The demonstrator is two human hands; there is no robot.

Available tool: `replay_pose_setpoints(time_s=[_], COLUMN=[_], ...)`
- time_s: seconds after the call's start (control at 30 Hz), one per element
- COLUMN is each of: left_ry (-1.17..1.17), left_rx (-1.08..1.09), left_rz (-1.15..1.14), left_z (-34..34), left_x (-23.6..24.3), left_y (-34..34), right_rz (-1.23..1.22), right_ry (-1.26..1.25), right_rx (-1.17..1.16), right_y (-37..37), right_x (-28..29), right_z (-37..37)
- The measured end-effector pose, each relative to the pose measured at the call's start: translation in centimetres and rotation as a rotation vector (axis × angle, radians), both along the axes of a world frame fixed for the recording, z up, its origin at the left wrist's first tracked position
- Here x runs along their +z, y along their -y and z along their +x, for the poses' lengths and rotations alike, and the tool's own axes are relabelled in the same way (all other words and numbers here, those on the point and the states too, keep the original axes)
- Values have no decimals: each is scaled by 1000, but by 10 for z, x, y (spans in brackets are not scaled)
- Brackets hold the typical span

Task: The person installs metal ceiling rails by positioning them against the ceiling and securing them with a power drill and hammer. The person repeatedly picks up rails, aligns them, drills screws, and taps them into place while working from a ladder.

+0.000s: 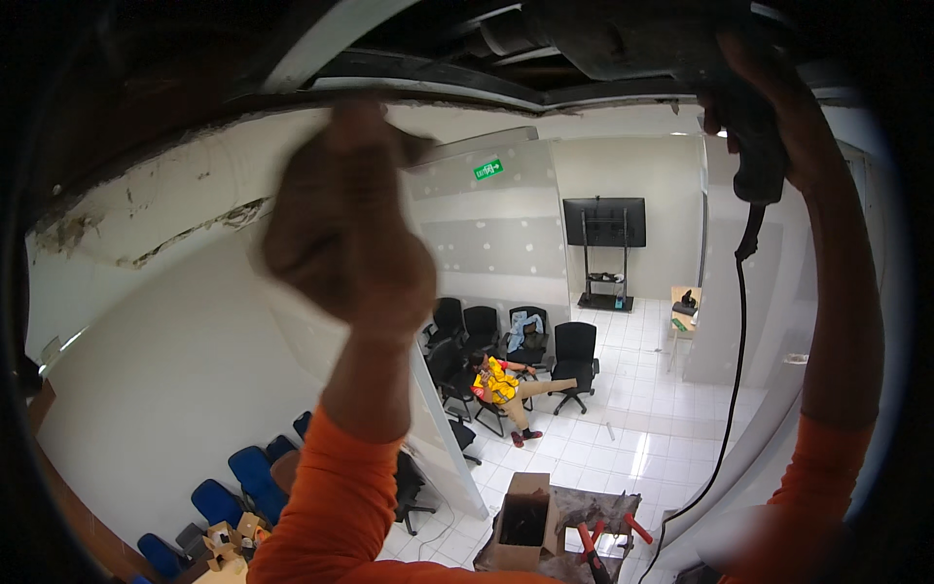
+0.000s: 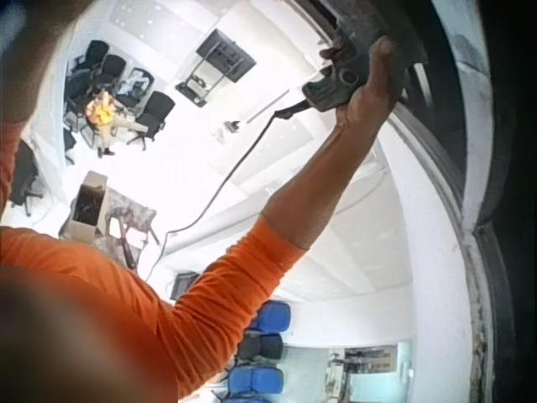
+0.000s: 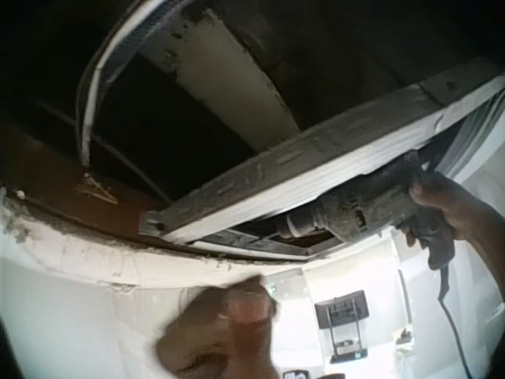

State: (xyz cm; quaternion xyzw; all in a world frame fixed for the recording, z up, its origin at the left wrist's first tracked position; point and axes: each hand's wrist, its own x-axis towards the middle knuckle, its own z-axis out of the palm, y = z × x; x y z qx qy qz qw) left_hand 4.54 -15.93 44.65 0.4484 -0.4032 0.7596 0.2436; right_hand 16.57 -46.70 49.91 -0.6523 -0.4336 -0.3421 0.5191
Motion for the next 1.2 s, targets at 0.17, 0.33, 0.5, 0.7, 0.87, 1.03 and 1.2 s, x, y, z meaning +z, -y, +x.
replay_pose_setpoints(time_s=[0.17,0.33,0.5,0.7,0.87,1.03,1.2], left_ry=[96,-468,-689,-587,-696,-669,-660], left_rx=[454,517,450,688,679,642,616], left_rz=[252,265,539,287,310,358,378], left_z=[-49,-68,-82,-75,-78,-70,-65], left_x=[60,86,106,100,106,108,109], left_y=[6,35,32,49,45,36,32], right_rz=[13,-5,-10,20,-8,-2,-10], right_ry=[-44,-36,-15,4,-11,23,8], right_rx=[19,1,-10,-28,-12,-51,-20], right_y=[-4,-5,-3,-4,-4,-7,-10], right_x=[-2,1,1,-1,1,2,0], right_z=[-4,-7,-4,-3,-4,-3,-1])
